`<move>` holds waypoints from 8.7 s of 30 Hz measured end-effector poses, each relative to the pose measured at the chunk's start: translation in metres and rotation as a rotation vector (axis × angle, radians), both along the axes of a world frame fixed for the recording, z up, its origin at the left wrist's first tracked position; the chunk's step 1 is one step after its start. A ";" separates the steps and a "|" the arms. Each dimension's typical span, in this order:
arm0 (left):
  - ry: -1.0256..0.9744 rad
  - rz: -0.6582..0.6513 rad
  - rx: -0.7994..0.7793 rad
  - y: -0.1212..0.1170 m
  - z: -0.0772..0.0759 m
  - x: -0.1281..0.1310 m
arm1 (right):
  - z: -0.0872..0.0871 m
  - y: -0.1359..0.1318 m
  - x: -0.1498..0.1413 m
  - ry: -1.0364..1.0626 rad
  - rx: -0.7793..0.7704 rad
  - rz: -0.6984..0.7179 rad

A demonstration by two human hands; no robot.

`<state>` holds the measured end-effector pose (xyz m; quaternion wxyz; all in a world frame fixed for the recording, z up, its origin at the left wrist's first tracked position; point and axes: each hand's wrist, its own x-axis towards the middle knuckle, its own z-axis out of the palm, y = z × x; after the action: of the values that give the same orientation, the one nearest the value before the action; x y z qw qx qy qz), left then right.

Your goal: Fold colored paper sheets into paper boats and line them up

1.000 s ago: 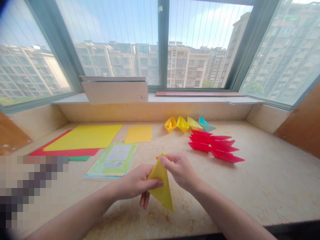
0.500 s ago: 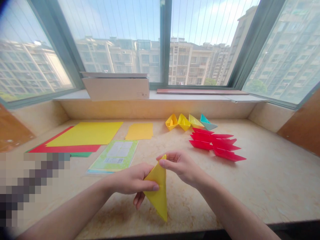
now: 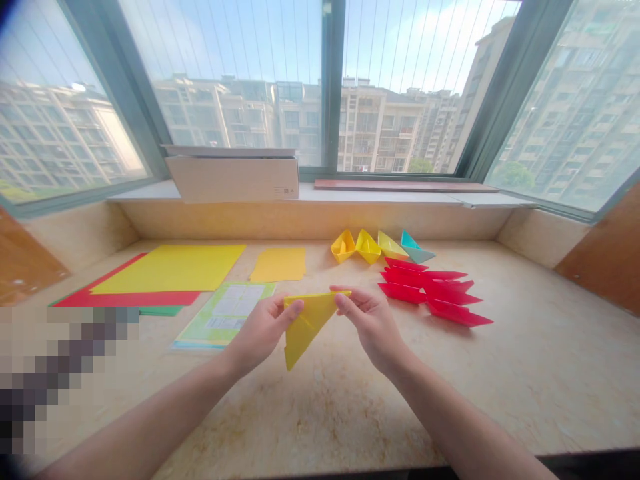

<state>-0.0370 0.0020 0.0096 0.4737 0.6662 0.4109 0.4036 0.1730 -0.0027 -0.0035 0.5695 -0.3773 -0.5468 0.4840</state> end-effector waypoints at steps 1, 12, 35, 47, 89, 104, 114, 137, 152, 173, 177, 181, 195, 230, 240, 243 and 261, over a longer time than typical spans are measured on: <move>0.032 0.068 0.065 0.000 -0.001 -0.001 | 0.001 -0.001 0.000 -0.041 -0.004 0.028; 0.345 0.141 0.482 -0.004 -0.006 -0.007 | 0.000 -0.005 -0.001 -0.355 0.035 0.112; -0.017 0.085 -0.005 -0.004 -0.002 0.003 | 0.000 -0.014 -0.006 -0.507 0.181 0.092; -0.100 0.098 -0.116 -0.006 0.002 0.005 | 0.010 -0.017 -0.003 -0.524 0.305 0.170; 0.039 0.206 0.257 -0.011 -0.015 0.009 | -0.006 -0.015 -0.029 -0.457 0.151 -0.231; 0.148 -0.079 0.483 -0.006 -0.019 0.009 | -0.015 -0.018 -0.026 -0.798 0.463 -0.073; 0.104 -0.259 0.265 -0.010 -0.010 0.006 | -0.009 -0.019 -0.023 -0.944 0.621 -0.170; 0.392 -0.038 0.674 -0.016 -0.010 0.011 | -0.011 -0.027 -0.029 -0.997 0.893 -0.370; -0.094 -0.274 0.217 -0.012 0.007 0.001 | -0.006 -0.013 -0.001 -0.667 0.795 -0.247; -0.247 -0.176 0.086 -0.008 0.005 0.003 | 0.000 -0.011 0.008 -0.838 0.997 -0.106; 0.065 -0.035 0.297 -0.005 0.012 -0.007 | -0.004 -0.008 0.007 -0.824 0.941 -0.064; 0.143 -0.106 0.413 -0.008 0.012 -0.006 | -0.010 -0.005 -0.001 -0.777 0.830 -0.137; 0.089 -0.016 0.343 -0.016 0.011 0.000 | -0.008 -0.009 -0.006 -0.485 0.494 -0.160; 0.319 -0.027 0.606 -0.019 -0.004 -0.001 | -0.008 -0.019 -0.017 -0.853 0.677 -0.164; 0.121 -0.055 0.184 -0.011 0.003 0.002 | -0.011 -0.011 -0.016 -0.530 0.227 -0.163; -0.069 -0.133 -0.094 -0.010 0.002 0.008 | -0.007 -0.005 -0.014 -0.361 0.108 -0.097; -0.287 0.063 -0.075 -0.008 0.004 0.010 | -0.005 -0.014 -0.027 -0.302 -0.056 0.339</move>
<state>-0.0266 -0.0056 0.0140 0.5394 0.5702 0.3746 0.4936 0.1457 -0.0171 -0.0084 0.3809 -0.3638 -0.6679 0.5257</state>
